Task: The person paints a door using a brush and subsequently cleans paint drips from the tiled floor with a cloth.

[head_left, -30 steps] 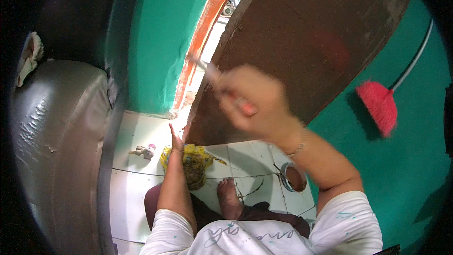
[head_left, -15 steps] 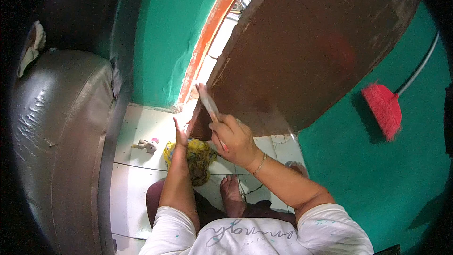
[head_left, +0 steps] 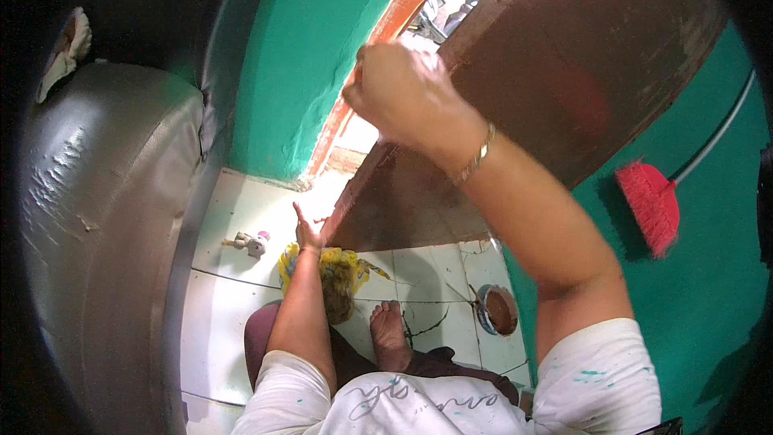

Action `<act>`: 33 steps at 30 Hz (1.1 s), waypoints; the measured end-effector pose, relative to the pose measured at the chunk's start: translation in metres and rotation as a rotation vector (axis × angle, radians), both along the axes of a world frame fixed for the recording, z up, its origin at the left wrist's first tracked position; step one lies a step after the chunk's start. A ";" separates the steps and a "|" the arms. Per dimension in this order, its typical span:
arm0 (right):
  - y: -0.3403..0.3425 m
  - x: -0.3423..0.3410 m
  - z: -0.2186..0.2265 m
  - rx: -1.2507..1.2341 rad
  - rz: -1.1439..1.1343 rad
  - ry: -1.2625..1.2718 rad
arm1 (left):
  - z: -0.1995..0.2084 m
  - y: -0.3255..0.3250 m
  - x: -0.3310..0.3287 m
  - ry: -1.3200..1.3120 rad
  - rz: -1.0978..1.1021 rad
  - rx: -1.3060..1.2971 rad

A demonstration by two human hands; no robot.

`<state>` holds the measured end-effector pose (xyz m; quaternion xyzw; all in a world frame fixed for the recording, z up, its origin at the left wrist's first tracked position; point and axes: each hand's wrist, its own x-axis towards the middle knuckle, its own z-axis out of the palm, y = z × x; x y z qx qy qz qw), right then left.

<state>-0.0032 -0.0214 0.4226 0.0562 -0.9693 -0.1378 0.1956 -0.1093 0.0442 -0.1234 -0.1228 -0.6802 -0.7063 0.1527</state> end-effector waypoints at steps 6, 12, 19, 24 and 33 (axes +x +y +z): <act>0.024 -0.007 0.127 0.015 -0.091 0.132 | 0.043 0.000 0.034 -0.237 -0.024 -0.222; 0.003 0.050 0.214 -0.078 -0.054 0.251 | 0.040 -0.016 0.016 -0.396 -0.132 -0.366; -0.044 0.052 0.192 -0.026 -0.079 0.163 | 0.016 0.019 -0.002 -0.264 -0.140 -0.065; -0.029 0.062 0.221 -0.237 -0.035 0.264 | -0.029 0.000 -0.027 -0.214 -0.074 -0.171; -0.001 0.085 0.314 0.010 0.104 0.529 | -0.030 -0.001 -0.031 -0.197 -0.030 -0.233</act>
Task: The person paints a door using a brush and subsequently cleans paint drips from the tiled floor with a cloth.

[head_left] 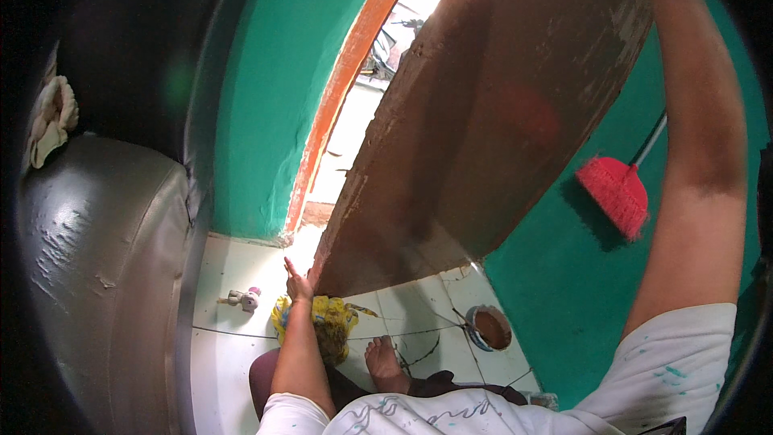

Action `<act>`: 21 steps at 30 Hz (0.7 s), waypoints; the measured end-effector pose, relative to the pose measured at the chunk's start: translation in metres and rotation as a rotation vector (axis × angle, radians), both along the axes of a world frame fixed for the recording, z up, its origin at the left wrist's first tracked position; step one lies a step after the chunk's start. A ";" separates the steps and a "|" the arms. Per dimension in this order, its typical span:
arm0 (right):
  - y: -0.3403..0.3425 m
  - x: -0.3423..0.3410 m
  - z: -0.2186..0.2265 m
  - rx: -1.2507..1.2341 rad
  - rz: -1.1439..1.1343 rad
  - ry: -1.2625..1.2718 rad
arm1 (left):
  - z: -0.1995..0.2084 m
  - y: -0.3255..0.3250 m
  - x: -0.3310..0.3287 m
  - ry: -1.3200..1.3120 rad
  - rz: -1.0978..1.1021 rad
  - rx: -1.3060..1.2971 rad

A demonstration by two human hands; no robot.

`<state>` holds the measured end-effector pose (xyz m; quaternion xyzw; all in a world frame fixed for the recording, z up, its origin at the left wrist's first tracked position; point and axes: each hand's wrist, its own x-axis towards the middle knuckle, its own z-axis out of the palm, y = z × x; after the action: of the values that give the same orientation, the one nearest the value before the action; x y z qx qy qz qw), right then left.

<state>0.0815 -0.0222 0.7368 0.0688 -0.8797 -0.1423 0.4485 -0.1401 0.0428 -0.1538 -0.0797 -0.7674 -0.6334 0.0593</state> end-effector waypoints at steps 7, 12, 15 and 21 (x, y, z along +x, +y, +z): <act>0.071 -0.036 -0.041 0.495 -0.065 -0.033 | 0.006 -0.010 0.026 0.020 0.003 -0.007; 0.045 -0.011 -0.190 0.942 -0.003 -0.098 | 0.026 -0.018 0.019 0.000 -0.045 0.011; 0.032 0.014 -0.260 0.784 0.099 -0.344 | 0.057 -0.008 0.046 -0.078 -0.127 0.059; 0.030 0.007 -0.230 0.245 0.368 -0.318 | 0.071 -0.018 0.044 -0.151 -0.088 0.320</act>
<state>0.0890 0.0078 0.5073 0.3026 -0.8880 -0.1513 0.3114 -0.0961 0.0249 -0.0831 -0.0548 -0.6547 -0.7537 -0.0142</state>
